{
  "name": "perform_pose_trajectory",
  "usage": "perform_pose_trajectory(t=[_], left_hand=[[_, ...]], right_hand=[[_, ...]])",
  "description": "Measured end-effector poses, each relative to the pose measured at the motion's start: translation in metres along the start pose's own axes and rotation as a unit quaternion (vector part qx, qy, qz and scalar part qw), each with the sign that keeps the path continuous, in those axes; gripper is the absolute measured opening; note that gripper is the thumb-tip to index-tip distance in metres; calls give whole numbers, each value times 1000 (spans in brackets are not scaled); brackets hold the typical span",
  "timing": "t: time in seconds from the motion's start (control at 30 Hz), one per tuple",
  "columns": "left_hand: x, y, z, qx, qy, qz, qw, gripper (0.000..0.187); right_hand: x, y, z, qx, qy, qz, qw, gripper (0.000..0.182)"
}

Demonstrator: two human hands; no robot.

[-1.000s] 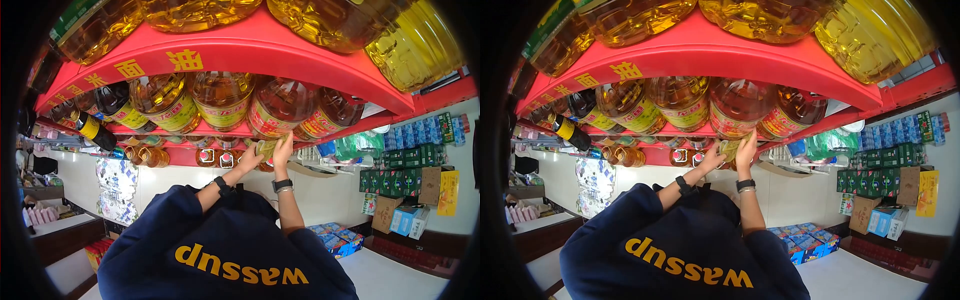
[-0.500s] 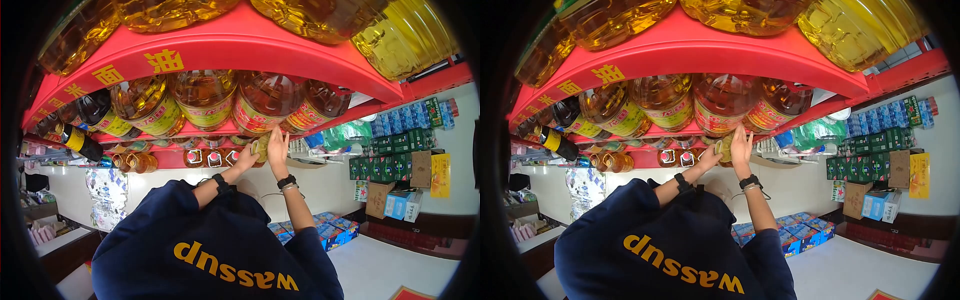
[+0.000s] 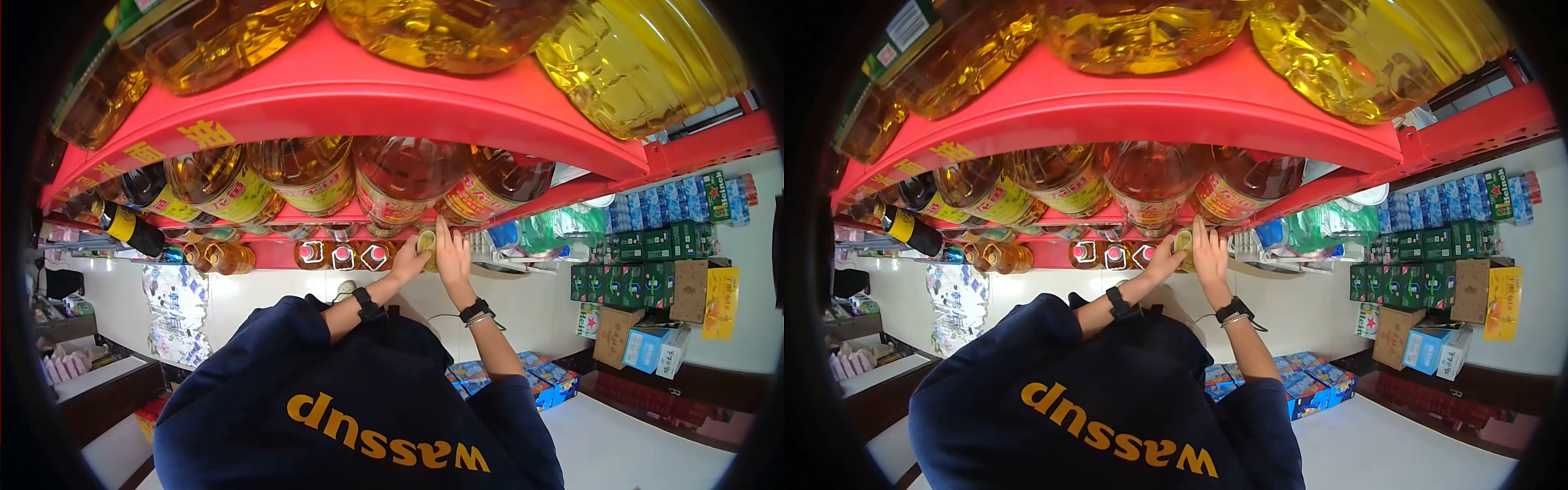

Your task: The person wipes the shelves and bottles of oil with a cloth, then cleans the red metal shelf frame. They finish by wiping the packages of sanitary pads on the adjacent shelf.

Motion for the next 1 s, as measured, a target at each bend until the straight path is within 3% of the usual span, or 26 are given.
perform_pose_trajectory(t=[0.13, 0.2, 0.23, 0.3, 0.33, 0.4, 0.43, 0.5, 0.53, 0.67, 0.77, 0.83, 0.87, 0.93, 1.0], left_hand=[[1, 6, 33, -15, 41, 49, 998, 24], [-5, 8, 37, -3, 68, 52, 996, 33], [-9, 7, 32, 0, 68, 52, 996, 33], [-14, -1, 34, -106, -28, 87, 990, 44], [-20, -6, 36, -106, -27, 86, 990, 44], [-25, -5, 52, -159, -77, 143, 974, 49], [-28, -8, 55, -169, -110, 136, 970, 59], [-37, -9, 58, -133, -162, 123, 970, 64], [-40, -11, 54, -96, -213, 111, 966, 70], [-47, -8, 54, -79, -209, 83, 971, 79], [-45, -6, 53, -25, -269, 46, 962, 80], [-45, -6, 53, -17, -280, 47, 959, 80], [-46, -7, 52, -11, -288, 49, 956, 80], [-49, -13, 44, -53, -260, 59, 962, 80], [-50, -19, 37, -94, -233, 71, 965, 80]], right_hand=[[-10, 9, 19, 36, -50, -27, 998, 49], [-23, 20, 38, -10, -194, -48, 980, 49], [-29, 30, 44, -10, -195, -50, 979, 49], [-43, 52, 87, -236, -318, 26, 918, 48], [-41, 49, 92, -236, -317, 26, 918, 48], [-24, 52, 112, -358, -436, 142, 813, 39], [-25, 45, 109, -359, -435, 143, 813, 39], [-33, 44, 106, -425, -528, 215, 704, 31], [-37, 41, 101, -425, -529, 216, 702, 31], [-51, 34, 88, -418, -536, 175, 712, 27], [-46, 36, 85, -387, -498, 181, 755, 30], [-40, 35, 77, -316, -455, 117, 824, 35], [-39, 37, 77, -318, -455, 116, 824, 35], [-35, 33, 75, -281, -397, 99, 868, 41], [-40, 29, 80, -268, -386, 75, 880, 45]])
Point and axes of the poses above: each hand's wrist, its own y-axis away from the middle knuckle, its own x-axis out of the back of the hand, z = x × y, the point moved 7 cm from there along -y, towards the middle knuckle, and after that the axes turned 9 degrees about y, right-handed, at the moved point
